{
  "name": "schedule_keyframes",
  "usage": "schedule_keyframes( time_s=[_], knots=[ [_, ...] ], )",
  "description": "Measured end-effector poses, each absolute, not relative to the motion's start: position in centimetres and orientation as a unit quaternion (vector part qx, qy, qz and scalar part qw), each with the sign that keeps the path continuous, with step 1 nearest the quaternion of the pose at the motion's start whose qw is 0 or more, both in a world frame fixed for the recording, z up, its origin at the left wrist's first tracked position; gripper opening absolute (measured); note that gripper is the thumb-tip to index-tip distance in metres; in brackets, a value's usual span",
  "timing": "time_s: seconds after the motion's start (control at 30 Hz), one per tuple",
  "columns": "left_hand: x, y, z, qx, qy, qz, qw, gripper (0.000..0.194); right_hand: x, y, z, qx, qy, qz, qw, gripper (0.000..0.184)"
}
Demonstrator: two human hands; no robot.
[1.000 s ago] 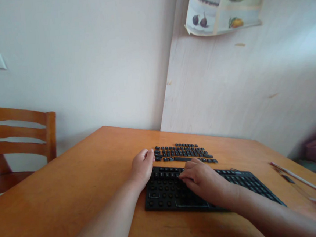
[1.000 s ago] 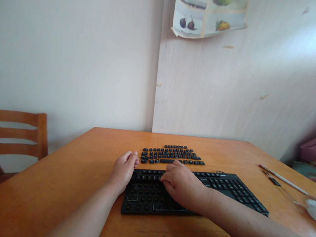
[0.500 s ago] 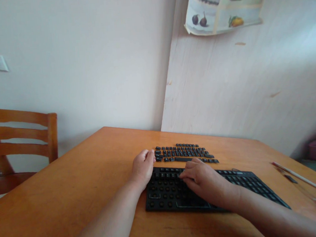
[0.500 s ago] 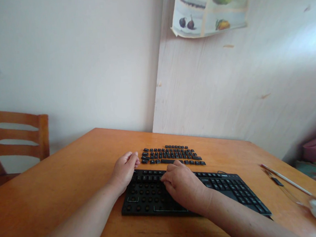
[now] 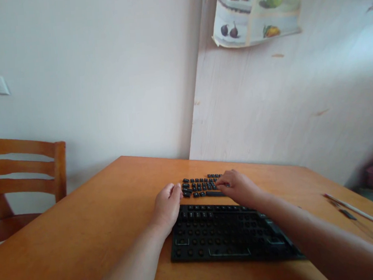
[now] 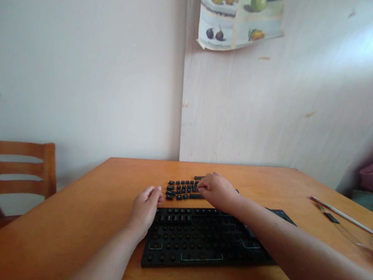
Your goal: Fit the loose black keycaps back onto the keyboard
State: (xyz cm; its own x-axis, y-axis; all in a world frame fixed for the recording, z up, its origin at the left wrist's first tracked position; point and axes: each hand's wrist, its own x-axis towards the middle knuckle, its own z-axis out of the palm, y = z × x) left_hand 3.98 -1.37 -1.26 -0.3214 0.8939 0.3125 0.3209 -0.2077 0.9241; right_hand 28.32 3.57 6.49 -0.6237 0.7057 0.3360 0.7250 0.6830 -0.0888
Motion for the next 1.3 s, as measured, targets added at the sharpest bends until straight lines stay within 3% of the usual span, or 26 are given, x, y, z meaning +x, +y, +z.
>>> schedule_keyframes(
  time_s=[0.43,1.3],
  knots=[
    [4.3,-1.9,-0.8,0.506,0.572,0.579,0.285,0.04,27.6,13.8,5.3,-0.52,-0.85,-0.052,0.074,0.023],
    [4.4,-2.1,-0.5,0.512,0.578,0.572,0.278,0.04,25.4,16.3,4.3,-0.524,-0.851,-0.024,0.028,0.019]
  ],
)
